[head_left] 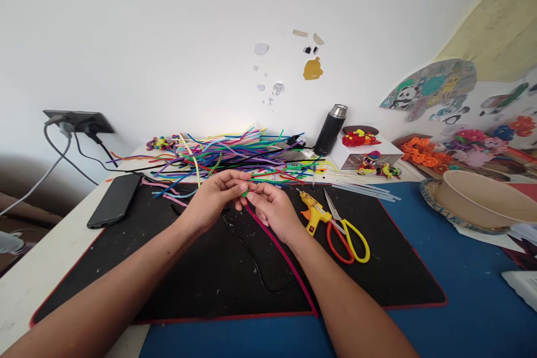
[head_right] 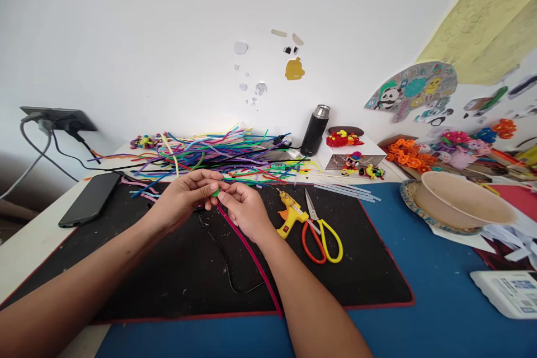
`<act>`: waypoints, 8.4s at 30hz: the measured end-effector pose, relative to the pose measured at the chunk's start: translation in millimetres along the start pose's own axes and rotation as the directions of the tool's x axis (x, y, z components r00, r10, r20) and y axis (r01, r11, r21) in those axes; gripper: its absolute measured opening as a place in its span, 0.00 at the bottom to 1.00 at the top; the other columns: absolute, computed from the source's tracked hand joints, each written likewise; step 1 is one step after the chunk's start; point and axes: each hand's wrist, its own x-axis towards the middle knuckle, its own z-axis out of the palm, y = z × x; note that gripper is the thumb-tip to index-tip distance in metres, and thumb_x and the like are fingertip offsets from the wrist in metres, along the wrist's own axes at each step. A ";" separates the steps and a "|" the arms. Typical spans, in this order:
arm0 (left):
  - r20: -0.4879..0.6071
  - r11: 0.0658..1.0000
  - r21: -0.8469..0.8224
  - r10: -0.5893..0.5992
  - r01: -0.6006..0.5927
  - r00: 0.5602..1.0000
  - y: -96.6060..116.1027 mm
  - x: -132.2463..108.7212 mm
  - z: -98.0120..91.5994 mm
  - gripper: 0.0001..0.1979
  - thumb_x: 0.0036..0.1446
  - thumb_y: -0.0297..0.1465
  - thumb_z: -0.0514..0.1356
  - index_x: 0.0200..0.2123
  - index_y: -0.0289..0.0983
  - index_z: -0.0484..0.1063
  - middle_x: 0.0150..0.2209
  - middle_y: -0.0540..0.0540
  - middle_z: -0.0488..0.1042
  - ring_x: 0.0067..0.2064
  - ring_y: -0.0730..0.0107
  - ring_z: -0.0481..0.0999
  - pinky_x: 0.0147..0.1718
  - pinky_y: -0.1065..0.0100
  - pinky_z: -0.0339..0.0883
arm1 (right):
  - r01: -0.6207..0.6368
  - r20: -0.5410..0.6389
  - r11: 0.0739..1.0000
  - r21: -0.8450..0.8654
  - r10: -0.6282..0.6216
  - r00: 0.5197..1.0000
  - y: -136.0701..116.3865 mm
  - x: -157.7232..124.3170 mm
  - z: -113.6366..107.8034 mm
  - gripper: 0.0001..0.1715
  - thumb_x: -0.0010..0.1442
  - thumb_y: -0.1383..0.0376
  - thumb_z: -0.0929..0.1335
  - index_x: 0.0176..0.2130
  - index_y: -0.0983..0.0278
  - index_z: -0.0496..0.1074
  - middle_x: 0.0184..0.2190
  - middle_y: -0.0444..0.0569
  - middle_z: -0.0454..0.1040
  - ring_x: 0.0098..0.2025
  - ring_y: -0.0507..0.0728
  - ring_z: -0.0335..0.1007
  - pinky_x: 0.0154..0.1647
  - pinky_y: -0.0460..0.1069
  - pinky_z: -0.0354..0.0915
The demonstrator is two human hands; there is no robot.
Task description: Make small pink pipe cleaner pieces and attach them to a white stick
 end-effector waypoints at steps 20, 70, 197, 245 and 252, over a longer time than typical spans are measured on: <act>0.388 0.534 0.725 0.204 -0.434 0.899 27.7 -5.5 -20.5 0.10 0.63 0.34 0.62 0.44 0.43 0.82 0.37 0.44 0.82 0.36 0.63 0.77 0.36 0.68 0.67 | -0.028 0.037 0.998 -0.063 0.030 0.999 -6.3 -2.8 1.0 0.18 0.58 0.52 0.74 0.34 0.61 0.68 0.16 0.32 0.60 0.14 0.46 0.49 0.16 0.45 0.46; 0.201 0.925 0.379 -0.079 -0.003 0.976 27.6 -1.8 -22.3 0.19 0.59 0.44 0.68 0.47 0.39 0.74 0.23 0.51 0.76 0.23 0.66 0.78 0.21 0.70 0.72 | 0.076 -0.021 0.969 -0.233 -0.084 0.996 -6.6 -3.2 0.3 0.15 0.61 0.54 0.72 0.33 0.61 0.70 0.20 0.37 0.61 0.22 0.49 0.52 0.24 0.46 0.49; 0.207 0.900 -0.115 -0.392 0.420 0.896 -6.3 7.9 -25.6 0.20 0.43 0.34 0.78 0.32 0.33 0.72 0.23 0.52 0.70 0.21 0.81 0.64 0.17 0.80 0.48 | 0.155 0.045 0.810 -0.566 -0.158 0.986 -0.8 -4.3 -4.4 0.10 0.63 0.60 0.70 0.44 0.61 0.77 0.21 0.36 0.62 0.23 0.51 0.57 0.27 0.48 0.52; 0.063 0.856 0.518 -0.029 -0.008 0.998 13.4 -3.0 -15.7 0.15 0.57 0.44 0.66 0.34 0.38 0.73 0.25 0.52 0.76 0.26 0.69 0.76 0.28 0.69 0.71 | 0.077 0.025 0.906 -0.416 -0.073 0.997 -0.7 -4.7 -2.1 0.15 0.67 0.53 0.68 0.37 0.61 0.73 0.21 0.38 0.63 0.21 0.50 0.55 0.23 0.46 0.52; 0.020 0.799 0.598 0.068 -0.066 0.998 19.5 -10.4 -6.2 0.15 0.57 0.44 0.65 0.33 0.38 0.74 0.25 0.51 0.76 0.26 0.68 0.75 0.27 0.69 0.68 | -0.031 0.064 0.977 -0.210 0.045 0.997 -8.5 -6.7 4.1 0.23 0.64 0.45 0.68 0.35 0.62 0.70 0.15 0.35 0.62 0.16 0.48 0.53 0.18 0.45 0.51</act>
